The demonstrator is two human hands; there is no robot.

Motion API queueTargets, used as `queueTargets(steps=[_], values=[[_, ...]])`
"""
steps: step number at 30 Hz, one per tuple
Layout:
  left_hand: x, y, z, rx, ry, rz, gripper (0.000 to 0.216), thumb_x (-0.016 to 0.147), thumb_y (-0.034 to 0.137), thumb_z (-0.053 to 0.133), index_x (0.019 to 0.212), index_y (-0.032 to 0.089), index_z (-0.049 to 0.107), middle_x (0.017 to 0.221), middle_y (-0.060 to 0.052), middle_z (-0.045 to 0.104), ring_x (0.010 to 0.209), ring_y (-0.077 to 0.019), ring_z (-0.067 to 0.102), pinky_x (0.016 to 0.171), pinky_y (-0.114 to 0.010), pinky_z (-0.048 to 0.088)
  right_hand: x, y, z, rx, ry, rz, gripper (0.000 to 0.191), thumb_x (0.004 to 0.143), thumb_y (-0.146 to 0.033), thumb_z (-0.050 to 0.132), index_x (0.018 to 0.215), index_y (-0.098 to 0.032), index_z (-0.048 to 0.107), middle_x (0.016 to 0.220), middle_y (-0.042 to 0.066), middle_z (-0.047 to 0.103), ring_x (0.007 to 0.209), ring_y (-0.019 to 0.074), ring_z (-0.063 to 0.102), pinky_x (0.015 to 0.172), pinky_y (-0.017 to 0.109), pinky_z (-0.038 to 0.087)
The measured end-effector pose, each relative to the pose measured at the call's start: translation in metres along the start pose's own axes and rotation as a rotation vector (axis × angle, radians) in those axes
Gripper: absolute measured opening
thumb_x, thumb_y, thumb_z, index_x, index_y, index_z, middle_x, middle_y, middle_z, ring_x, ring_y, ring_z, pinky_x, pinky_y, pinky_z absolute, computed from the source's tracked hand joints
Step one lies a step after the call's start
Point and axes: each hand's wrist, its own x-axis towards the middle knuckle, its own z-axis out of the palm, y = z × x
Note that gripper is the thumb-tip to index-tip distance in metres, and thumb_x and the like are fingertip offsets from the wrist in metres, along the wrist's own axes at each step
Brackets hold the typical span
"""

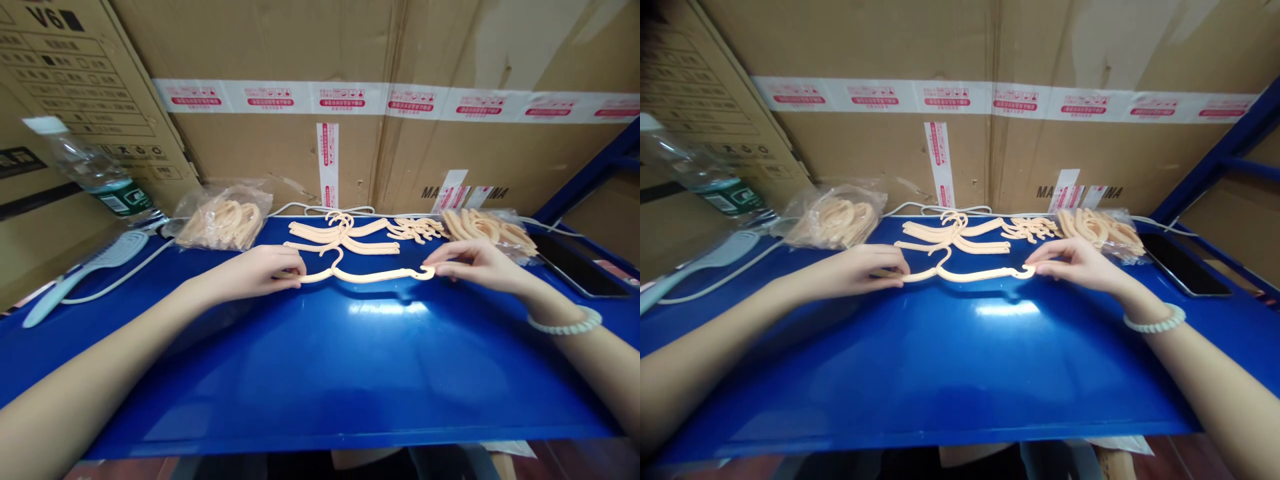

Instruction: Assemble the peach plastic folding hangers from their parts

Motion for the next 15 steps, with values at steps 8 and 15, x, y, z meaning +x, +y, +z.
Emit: queueTargets(steps=[8, 15], values=[[-0.005, -0.024, 0.001, -0.011, -0.052, -0.049, 0.022, 0.101, 0.032, 0.053, 0.099, 0.019, 0.070, 0.096, -0.006, 0.072, 0.084, -0.0176, 0.067, 0.075, -0.025, 0.050, 0.003, 0.012, 0.000, -0.421, -0.094, -0.216, 0.035, 0.092, -0.052, 0.065, 0.088, -0.021, 0.078, 0.091, 0.009, 0.075, 0.081, 0.0231, 0.069, 0.074, 0.034, 0.053], [-0.009, -0.034, -0.009, -0.084, -0.092, -0.143, 0.023, 0.096, 0.037, 0.058, 0.097, 0.019, 0.072, 0.095, -0.006, 0.074, 0.084, -0.0185, 0.069, 0.076, -0.026, 0.051, 0.002, 0.015, -0.005, -0.392, -0.181, -0.137, 0.035, 0.091, -0.052, 0.066, 0.094, -0.019, 0.077, 0.087, 0.008, 0.073, 0.073, 0.0206, 0.066, 0.063, 0.031, 0.050]])
